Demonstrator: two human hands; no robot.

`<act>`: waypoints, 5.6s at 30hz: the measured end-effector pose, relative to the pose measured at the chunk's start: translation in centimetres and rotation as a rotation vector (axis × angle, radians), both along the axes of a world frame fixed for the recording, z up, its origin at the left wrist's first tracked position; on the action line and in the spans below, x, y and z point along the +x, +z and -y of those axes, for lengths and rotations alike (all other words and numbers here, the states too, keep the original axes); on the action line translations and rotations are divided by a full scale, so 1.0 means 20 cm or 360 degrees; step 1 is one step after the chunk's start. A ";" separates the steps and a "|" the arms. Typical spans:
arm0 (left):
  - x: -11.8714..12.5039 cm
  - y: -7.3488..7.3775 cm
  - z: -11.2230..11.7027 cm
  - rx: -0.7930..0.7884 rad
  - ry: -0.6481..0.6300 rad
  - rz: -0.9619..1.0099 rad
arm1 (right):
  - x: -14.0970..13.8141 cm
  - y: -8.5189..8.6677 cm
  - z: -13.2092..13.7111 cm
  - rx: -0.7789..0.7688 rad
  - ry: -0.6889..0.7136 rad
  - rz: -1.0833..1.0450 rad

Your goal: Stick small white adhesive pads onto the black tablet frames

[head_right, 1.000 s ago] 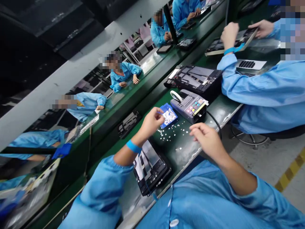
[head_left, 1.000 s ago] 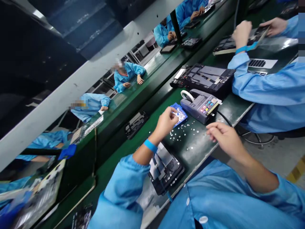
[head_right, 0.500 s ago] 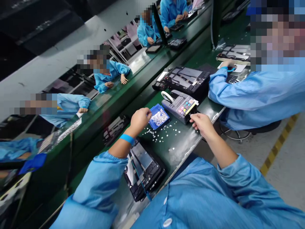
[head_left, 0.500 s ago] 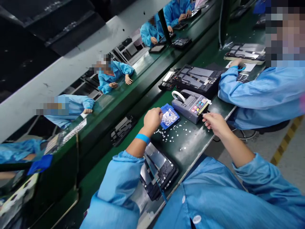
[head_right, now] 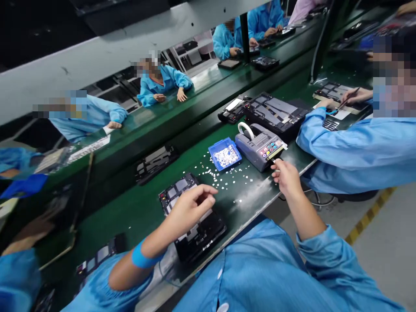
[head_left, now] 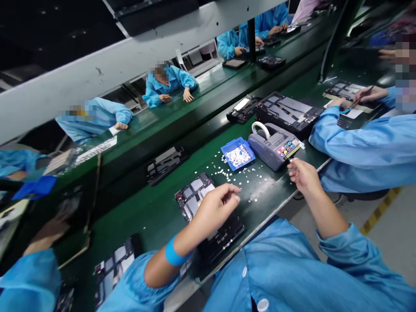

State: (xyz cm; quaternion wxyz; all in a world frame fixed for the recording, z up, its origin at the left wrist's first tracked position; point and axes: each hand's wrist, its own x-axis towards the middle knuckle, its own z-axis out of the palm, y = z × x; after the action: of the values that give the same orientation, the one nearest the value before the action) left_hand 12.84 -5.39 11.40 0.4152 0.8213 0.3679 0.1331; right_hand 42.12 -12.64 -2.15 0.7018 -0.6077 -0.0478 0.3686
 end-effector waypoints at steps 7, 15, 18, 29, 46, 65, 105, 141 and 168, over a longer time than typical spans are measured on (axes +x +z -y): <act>-0.10 0.06 0.07 -0.0199 0.0082 0.0144 | 0.04 0.06 0.02 -0.0020 -0.0081 0.0096; -0.08 -0.03 0.11 -0.0648 0.0283 0.0426 | -0.52 0.28 0.19 0.0182 0.0528 0.0196; -0.08 -0.09 0.09 -0.0747 0.0380 0.0599 | -0.77 0.35 0.10 0.0326 0.0854 0.0201; -0.19 -0.12 0.06 -0.0535 0.0579 0.0596 | -0.92 0.34 0.00 0.0477 0.1148 0.0249; -0.37 -0.08 0.01 -0.0533 0.0953 0.0800 | 0.23 0.22 0.08 -0.0383 0.0175 0.2493; -0.48 -0.06 -0.04 -0.0514 0.1096 0.0850 | 0.31 0.16 0.20 -0.0315 0.0098 0.1553; -0.90 -0.26 -0.26 0.0664 0.0299 -0.0488 | -1.09 0.18 -0.89 0.0926 0.2043 0.3371; -0.78 -0.28 -0.54 0.0056 0.0650 -0.0321 | -1.10 0.18 -0.89 0.1016 0.2072 0.3317; -0.74 -0.43 -0.44 0.0316 0.0916 -0.0269 | -1.11 0.20 -0.88 0.1018 0.2039 0.3319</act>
State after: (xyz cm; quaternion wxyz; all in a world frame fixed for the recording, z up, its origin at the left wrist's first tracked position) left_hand -2.01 3.49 2.81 0.2462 0.7283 0.6035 0.2117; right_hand 19.87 4.98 1.81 0.1423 -0.2804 -0.9485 -0.0394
